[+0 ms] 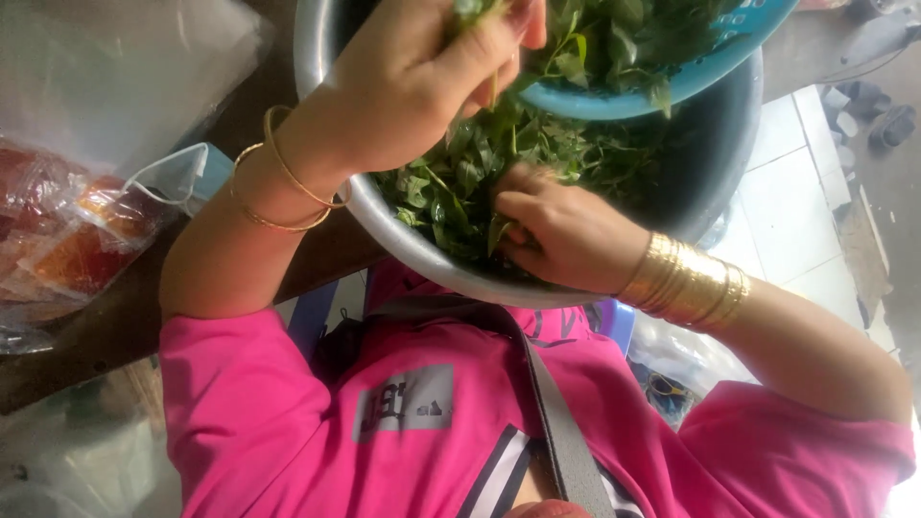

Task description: The person sorts green leafy vegetables by hand, picking up bunches from a blue colander and placing them into a larger metal bowl. The person repeatedly handles the leaves, separating them and transferring them between the containers.

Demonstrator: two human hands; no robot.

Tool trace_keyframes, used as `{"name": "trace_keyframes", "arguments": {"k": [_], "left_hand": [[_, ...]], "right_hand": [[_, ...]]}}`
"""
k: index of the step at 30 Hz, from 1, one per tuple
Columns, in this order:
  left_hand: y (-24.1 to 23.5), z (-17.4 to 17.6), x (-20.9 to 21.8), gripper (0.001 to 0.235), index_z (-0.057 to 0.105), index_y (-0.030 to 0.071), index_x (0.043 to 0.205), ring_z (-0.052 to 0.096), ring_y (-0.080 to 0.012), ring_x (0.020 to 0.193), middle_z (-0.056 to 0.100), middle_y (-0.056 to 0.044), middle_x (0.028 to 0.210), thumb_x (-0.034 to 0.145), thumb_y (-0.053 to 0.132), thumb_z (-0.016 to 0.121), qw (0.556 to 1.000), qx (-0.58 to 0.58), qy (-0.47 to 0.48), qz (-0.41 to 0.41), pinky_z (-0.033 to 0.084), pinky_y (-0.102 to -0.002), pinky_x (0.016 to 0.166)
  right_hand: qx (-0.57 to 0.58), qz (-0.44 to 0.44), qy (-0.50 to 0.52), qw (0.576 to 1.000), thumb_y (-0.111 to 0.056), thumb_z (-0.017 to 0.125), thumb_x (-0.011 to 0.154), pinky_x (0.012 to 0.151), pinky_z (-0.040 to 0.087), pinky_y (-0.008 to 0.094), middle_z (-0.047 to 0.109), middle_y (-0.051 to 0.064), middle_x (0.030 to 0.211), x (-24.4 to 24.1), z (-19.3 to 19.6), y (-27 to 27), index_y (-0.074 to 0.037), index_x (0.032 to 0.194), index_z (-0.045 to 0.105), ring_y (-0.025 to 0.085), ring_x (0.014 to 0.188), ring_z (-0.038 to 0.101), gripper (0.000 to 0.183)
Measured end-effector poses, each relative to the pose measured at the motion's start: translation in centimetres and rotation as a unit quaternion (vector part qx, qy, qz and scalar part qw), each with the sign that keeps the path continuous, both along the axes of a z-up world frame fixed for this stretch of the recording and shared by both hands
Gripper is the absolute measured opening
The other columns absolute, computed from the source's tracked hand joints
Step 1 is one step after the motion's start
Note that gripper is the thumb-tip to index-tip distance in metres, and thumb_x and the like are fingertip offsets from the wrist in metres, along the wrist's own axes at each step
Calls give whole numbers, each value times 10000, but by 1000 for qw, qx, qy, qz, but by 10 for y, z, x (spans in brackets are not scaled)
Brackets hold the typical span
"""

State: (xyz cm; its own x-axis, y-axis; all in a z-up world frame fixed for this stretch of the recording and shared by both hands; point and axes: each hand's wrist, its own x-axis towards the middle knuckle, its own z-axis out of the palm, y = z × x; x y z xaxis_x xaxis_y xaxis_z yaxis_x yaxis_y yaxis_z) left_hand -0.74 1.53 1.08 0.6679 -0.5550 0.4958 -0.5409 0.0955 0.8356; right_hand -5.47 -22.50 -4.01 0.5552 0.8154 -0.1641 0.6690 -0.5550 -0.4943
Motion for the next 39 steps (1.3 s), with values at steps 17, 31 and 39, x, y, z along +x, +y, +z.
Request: {"name": "trace_keyframes", "arguments": {"k": [17,31,39], "left_hand": [[-24,-5,-12,146,690,109,894,450,-45,472,636,42,654,971,183,789,988,152,-7,22,336,-243,412],[-27,-5,-11,93,683,81,963,427,-59,444,610,27,633,959,41,767,988,66,-122,72,332,-237,439],[-57,-27,-23,367,693,78,1014,729,-254,734,769,-67,864,837,341,880,968,149,-175,103,592,-442,687]], "right_hand": [[306,-260,226,887,103,435,949,610,614,226,592,135,1092,27,61,-56,-103,1012,376,187,782,647,224],[519,-192,398,732,-98,523,841,620,447,266,554,27,891,37,36,-49,-92,992,485,151,763,545,156],[372,-257,80,888,-67,470,1062,715,410,220,473,37,1095,26,42,-28,-40,1193,497,118,846,445,136]]}}
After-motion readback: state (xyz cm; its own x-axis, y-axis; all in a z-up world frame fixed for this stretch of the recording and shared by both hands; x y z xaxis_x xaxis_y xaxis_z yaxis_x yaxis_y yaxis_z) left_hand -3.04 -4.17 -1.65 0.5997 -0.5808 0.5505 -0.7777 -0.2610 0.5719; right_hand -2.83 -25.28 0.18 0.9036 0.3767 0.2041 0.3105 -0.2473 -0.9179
